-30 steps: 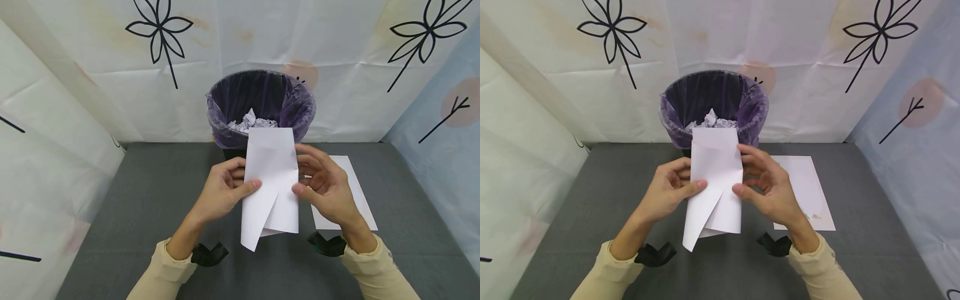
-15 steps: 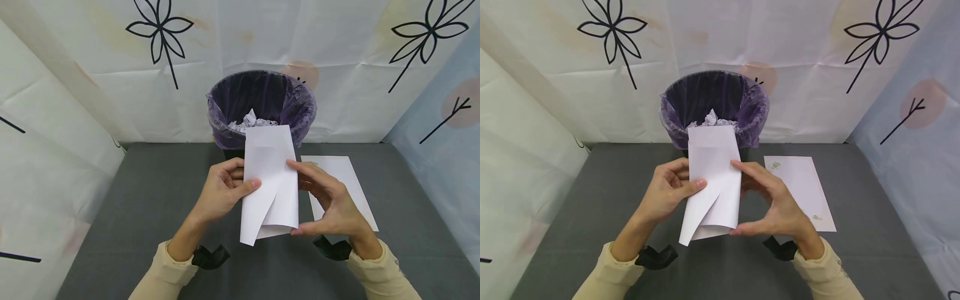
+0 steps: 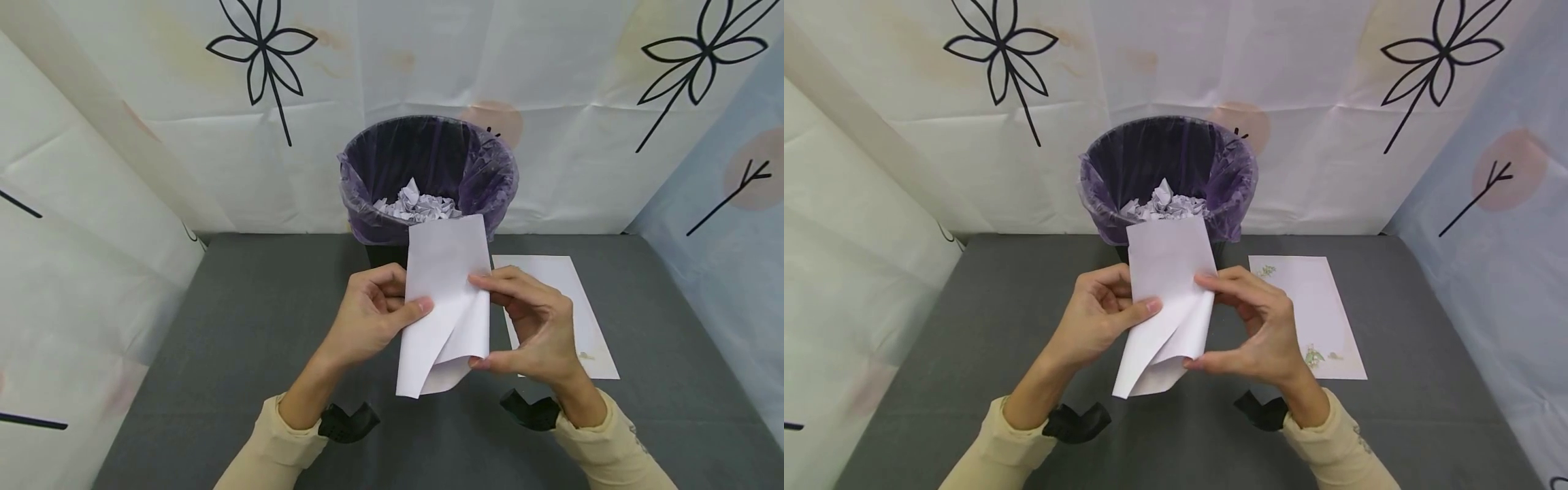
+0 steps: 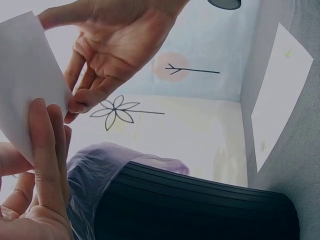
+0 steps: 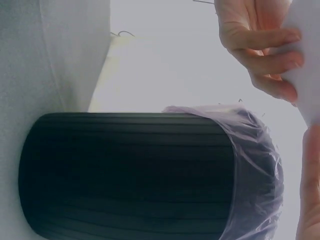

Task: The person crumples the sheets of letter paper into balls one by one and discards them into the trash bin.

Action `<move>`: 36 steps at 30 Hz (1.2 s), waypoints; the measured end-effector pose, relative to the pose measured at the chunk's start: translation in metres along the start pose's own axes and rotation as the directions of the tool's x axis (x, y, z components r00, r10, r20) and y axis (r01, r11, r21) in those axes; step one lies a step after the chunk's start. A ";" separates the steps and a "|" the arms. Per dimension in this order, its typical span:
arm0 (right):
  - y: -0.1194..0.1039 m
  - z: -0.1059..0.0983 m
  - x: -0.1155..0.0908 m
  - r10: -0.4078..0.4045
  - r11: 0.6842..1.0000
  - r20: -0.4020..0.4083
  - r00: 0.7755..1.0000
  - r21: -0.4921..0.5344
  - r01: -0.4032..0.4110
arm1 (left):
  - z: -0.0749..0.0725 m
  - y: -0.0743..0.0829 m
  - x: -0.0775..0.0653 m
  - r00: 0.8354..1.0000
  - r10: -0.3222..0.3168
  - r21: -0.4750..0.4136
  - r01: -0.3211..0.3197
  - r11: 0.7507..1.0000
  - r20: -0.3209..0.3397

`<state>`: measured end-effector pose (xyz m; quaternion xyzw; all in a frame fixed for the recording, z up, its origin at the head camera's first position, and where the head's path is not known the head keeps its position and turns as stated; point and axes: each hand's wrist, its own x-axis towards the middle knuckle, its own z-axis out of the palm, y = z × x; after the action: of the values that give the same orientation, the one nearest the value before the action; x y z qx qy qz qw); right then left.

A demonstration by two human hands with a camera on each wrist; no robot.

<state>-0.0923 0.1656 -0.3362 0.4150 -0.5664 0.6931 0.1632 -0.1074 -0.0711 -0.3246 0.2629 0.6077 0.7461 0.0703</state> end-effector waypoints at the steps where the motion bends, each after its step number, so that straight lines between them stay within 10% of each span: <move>1: 0.000 0.001 0.000 -0.002 1.000 -0.014 1.000 -0.006 0.002 | 0.001 0.000 0.000 1.000 -0.001 -0.003 0.001 1.000 0.001; 21: 0.001 0.013 0.004 0.000 0.990 -0.215 0.977 -0.140 -0.031 | 0.005 -0.001 -0.001 0.999 -0.032 -0.069 0.033 0.997 0.025; 36: -0.003 0.016 0.010 -0.047 0.975 -0.308 0.950 -0.220 -0.023 | 0.012 -0.001 -0.003 0.974 0.190 -0.152 -0.171 0.973 0.120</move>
<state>-0.0902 0.1495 -0.3263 0.2835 -0.6043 0.6816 0.2998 -0.0991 -0.0617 -0.3253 0.3611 0.5210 0.7710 0.0611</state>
